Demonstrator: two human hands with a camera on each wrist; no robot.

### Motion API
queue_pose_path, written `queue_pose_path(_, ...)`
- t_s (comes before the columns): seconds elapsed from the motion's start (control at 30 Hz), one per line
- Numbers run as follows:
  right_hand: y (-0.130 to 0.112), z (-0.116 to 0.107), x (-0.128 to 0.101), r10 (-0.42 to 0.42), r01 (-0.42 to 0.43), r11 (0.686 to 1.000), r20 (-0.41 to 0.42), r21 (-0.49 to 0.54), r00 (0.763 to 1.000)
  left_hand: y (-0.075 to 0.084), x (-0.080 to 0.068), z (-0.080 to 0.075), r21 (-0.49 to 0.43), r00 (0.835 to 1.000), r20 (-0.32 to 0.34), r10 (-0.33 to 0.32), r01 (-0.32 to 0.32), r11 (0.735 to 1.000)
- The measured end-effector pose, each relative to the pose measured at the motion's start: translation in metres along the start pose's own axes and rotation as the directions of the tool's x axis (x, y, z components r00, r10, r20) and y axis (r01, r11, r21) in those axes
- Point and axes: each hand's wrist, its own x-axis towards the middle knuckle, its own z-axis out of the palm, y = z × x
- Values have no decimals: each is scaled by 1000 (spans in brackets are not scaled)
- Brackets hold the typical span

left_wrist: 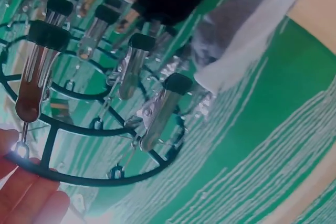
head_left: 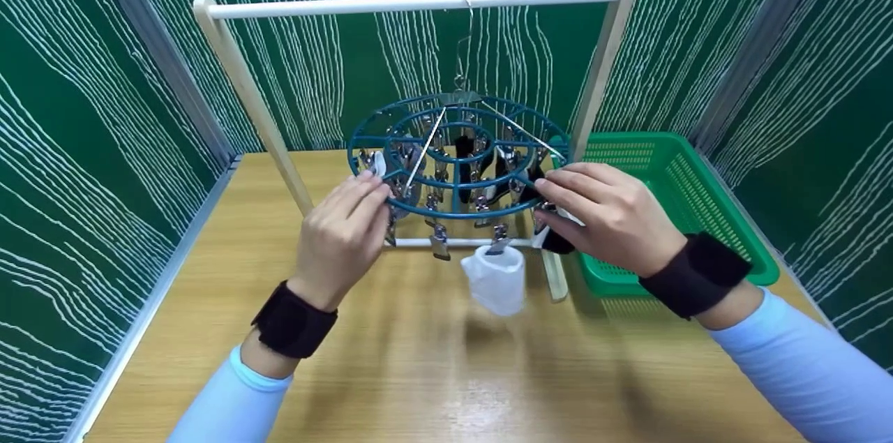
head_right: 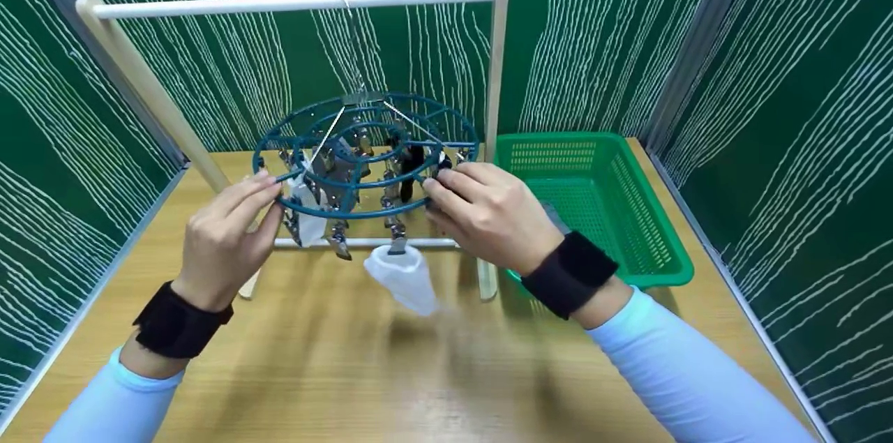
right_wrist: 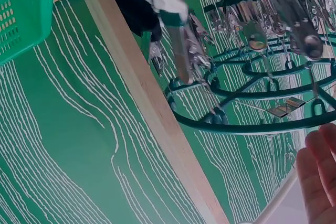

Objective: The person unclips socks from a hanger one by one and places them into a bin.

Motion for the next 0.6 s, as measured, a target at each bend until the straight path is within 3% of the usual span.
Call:
queue_pose_path(0.23,-3,6,-1,-36,37,999,37,-14,999,-14,-3,-1,-34,992,83,-90,93,995)
queue_pose_path(0.43,-7,10,1,-53,55,998,66,-35,996,-24,-2,1,-85,985,117,-128,139,987)
queue_pose_path(0.6,-10,10,3,-71,74,996,66,-49,995,-26,-1,0,-89,969,178,-170,188,978)
